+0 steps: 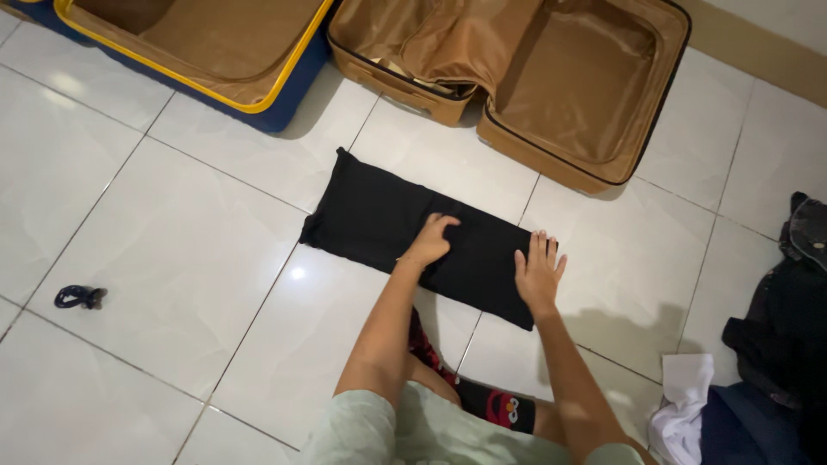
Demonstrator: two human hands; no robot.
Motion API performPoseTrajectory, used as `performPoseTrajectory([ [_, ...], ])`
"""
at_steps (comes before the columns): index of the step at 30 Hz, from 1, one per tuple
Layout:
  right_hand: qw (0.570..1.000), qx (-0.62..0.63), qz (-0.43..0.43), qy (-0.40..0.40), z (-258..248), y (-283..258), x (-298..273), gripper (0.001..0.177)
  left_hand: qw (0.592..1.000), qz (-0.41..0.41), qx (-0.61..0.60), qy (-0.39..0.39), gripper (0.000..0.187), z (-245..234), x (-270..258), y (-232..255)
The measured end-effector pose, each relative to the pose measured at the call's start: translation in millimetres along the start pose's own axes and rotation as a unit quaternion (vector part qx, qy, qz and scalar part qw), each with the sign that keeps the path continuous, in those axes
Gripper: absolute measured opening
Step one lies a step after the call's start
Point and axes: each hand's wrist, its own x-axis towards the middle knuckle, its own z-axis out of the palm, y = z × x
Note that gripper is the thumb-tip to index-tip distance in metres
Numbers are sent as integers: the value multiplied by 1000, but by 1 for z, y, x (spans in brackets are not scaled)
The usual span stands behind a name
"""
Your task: The person places toiletries and a small pouch into the zippered compartment of an open suitcase, then folds a black garment on the floor and places it into the main compartment. The person continues arranging items inside the suitcase.
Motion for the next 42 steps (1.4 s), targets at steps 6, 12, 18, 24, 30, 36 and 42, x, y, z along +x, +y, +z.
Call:
performPoseTrajectory([
  [6, 986, 124, 55, 100, -6, 30, 25, 56, 975, -110, 175, 86, 32, 0, 6, 32],
  [12, 984, 174, 13, 14, -25, 72, 50, 20, 945, -218, 224, -94, 48, 7, 22, 63],
  [18, 860, 471, 142, -138, -39, 78, 58, 13, 965, -226, -101, -86, 55, 23, 24, 61],
  [24, 934, 295, 124, -160, -48, 72, 63, 23, 966, -113, -168, -163, 88, -3, 13, 51],
  [30, 966, 178, 121, -141, -31, 72, 68, 21, 992, -116, 37, 24, 74, -28, 3, 52],
  [36, 954, 190, 152, -174, -26, 84, 79, 19, 935, -294, 184, -79, 106, -21, 7, 76],
  [42, 967, 178, 140, -120, -53, 100, 58, 39, 970, -177, -2, -168, 74, -7, 16, 87],
])
